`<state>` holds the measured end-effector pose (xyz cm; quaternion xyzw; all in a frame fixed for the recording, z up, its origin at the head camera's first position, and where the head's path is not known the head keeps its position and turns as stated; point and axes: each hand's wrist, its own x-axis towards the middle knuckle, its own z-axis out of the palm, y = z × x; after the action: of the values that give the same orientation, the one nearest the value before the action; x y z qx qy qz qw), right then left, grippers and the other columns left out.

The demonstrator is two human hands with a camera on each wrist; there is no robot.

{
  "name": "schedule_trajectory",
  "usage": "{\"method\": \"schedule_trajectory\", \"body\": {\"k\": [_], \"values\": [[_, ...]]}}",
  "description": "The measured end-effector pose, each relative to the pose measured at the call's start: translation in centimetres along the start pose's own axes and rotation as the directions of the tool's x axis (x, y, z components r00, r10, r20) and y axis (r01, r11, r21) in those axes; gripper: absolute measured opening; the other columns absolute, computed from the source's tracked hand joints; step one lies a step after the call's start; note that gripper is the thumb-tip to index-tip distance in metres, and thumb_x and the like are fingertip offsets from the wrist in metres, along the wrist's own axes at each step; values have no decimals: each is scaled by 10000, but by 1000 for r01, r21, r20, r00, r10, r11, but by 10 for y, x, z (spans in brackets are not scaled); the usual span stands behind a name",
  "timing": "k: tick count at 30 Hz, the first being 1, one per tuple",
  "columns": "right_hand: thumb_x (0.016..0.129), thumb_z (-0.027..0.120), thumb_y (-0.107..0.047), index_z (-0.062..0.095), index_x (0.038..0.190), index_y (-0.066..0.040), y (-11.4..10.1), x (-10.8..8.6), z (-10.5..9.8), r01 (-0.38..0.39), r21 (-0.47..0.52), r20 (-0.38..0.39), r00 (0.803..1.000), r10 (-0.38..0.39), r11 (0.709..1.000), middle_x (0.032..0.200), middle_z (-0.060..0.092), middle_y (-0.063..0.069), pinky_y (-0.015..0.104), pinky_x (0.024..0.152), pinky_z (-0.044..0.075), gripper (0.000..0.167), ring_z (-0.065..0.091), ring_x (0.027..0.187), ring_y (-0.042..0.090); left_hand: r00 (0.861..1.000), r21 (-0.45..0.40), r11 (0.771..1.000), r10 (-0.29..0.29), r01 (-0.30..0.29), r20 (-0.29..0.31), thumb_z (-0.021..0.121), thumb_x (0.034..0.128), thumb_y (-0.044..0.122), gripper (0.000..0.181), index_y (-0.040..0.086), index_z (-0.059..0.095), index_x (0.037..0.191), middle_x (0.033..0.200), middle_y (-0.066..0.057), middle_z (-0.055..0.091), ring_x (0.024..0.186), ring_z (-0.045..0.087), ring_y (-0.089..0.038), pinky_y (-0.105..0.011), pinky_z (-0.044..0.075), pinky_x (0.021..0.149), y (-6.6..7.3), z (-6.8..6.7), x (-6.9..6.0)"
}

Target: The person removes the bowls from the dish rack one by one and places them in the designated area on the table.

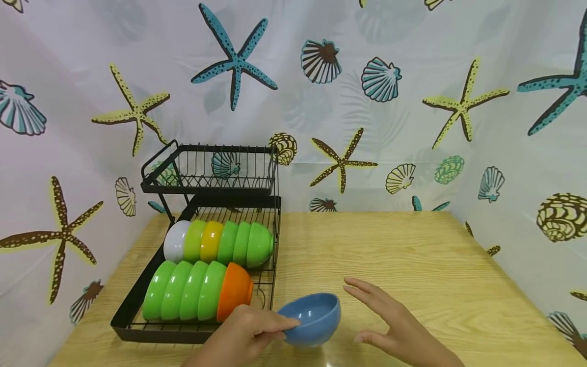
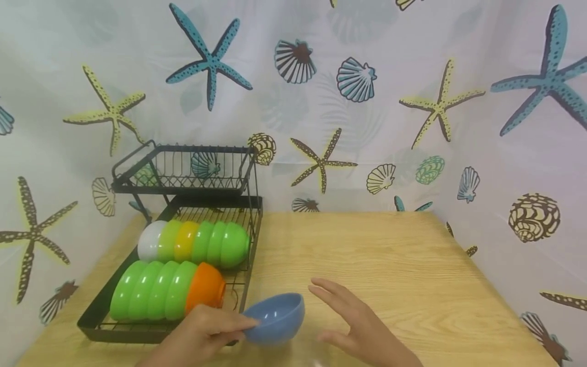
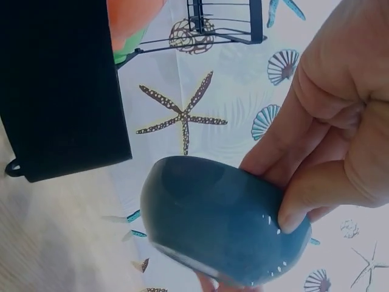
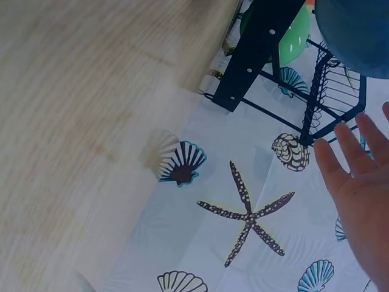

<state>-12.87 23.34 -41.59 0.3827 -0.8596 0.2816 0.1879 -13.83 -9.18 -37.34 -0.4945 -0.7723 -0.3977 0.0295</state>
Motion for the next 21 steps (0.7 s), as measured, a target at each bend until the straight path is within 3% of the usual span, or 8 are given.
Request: {"method": "schedule_trajectory", "body": {"k": [4, 8, 15, 21], "values": [[809, 743, -271, 478, 1386, -6, -4, 1, 5, 145, 72, -49, 989, -142, 987, 1396, 502, 108, 153, 1059, 352, 688, 466, 1294, 177, 998, 12, 998, 65, -65, 17, 726, 775, -60, 368, 15, 705, 1135, 1011, -69, 726, 929, 683, -97, -122, 511, 806, 0, 5, 2], [859, 697, -269, 581, 1279, 10, -7, 3, 11, 276, 76, -123, 956, -266, 958, 1270, 598, 110, 171, 1028, 396, 518, 559, 1169, 201, 997, 4, 998, 65, -65, 37, 721, 770, -80, 364, 23, 714, 1119, 1012, -52, 727, 941, 676, -85, -119, 505, 817, -1, 10, 2], [889, 665, -198, 666, 1101, -42, -14, 5, 16, 373, 95, -192, 917, -351, 923, 1054, 664, 85, 178, 907, 482, 263, 617, 978, 189, 989, -14, 995, 95, -94, 110, 689, 804, -81, 346, 34, 710, 1129, 1064, -36, 715, 986, 658, -58, -136, 493, 875, -1, 15, 4], [881, 655, -100, 657, 967, -14, -18, 13, 15, 467, 169, -210, 878, -431, 868, 940, 661, 54, 206, 828, 519, 122, 616, 886, 199, 977, 92, 976, 186, -195, 103, 689, 799, -97, 339, 51, 724, 1102, 1027, -15, 728, 985, 661, -77, -250, 511, 930, -4, 16, 6]]}}
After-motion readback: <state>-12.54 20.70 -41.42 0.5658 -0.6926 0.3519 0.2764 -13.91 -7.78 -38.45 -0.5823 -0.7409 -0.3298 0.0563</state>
